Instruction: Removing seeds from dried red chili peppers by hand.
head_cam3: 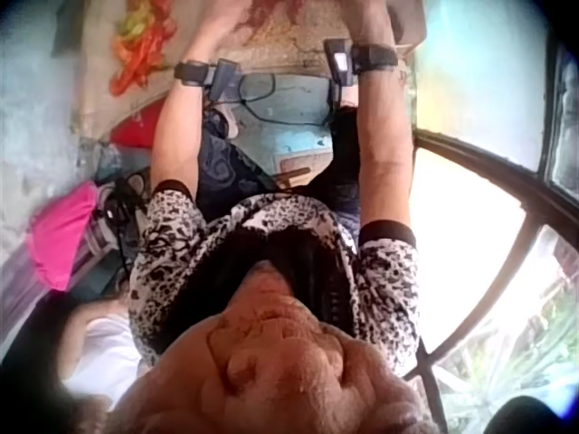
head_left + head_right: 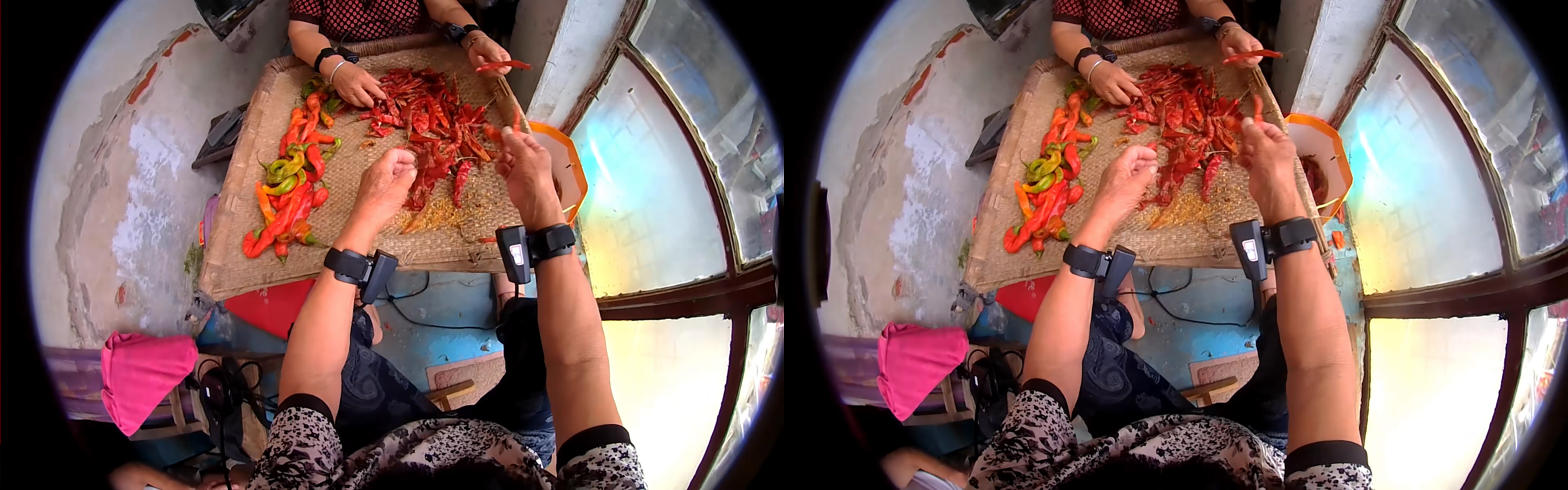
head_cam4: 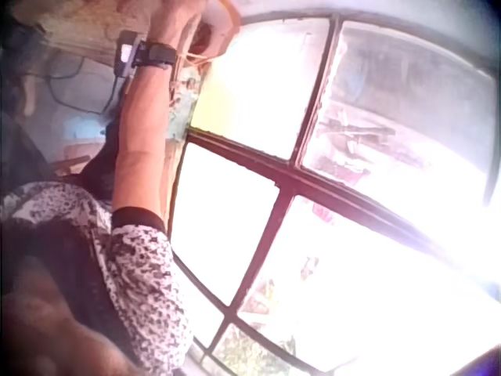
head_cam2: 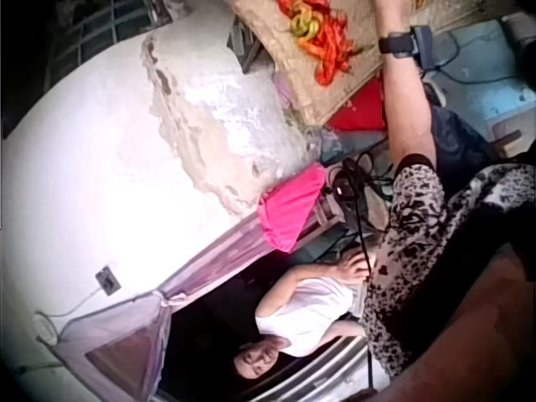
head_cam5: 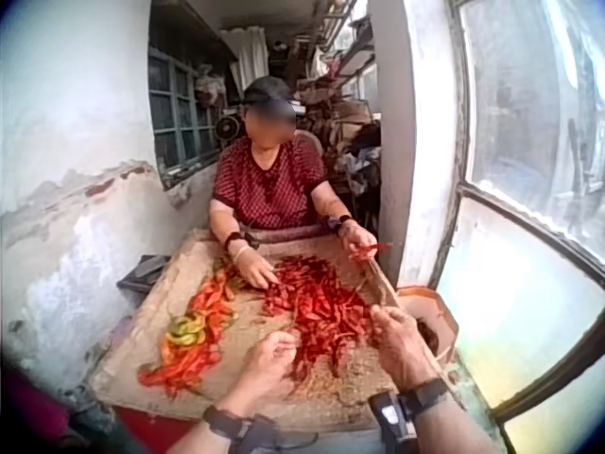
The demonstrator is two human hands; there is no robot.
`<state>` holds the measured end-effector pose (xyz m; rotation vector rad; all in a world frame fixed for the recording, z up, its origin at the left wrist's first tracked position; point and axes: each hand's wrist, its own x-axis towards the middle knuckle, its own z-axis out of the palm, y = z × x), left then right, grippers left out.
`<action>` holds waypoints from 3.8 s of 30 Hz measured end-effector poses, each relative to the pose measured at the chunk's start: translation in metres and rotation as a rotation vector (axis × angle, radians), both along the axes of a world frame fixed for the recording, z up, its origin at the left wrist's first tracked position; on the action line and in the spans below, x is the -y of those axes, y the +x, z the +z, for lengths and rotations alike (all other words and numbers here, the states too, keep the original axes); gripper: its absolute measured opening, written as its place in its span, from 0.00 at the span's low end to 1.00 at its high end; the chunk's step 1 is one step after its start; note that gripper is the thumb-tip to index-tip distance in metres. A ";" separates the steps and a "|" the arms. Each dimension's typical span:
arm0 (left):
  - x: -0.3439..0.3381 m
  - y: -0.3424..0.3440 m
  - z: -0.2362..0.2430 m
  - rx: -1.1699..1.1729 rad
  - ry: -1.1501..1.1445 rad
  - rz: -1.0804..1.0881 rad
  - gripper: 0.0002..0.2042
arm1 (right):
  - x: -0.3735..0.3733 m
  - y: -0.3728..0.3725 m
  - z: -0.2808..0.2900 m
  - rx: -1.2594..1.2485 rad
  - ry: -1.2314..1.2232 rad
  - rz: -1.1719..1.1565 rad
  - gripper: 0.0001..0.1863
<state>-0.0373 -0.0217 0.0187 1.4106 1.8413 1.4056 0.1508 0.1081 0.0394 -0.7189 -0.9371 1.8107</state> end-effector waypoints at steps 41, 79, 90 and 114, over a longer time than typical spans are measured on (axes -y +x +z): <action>0.014 -0.009 0.000 0.549 -0.295 -0.059 0.10 | 0.053 -0.043 -0.029 0.384 0.080 0.476 0.08; 0.009 -0.013 0.000 -0.077 -0.133 0.069 0.08 | 0.029 -0.026 -0.050 1.221 1.349 0.177 0.18; 0.005 -0.005 0.006 0.624 0.017 0.079 0.10 | 0.021 -0.035 -0.033 0.654 0.394 0.237 0.04; 0.011 -0.022 -0.002 -0.115 -0.262 0.084 0.12 | -0.026 0.008 -0.022 -0.253 -0.162 0.058 0.11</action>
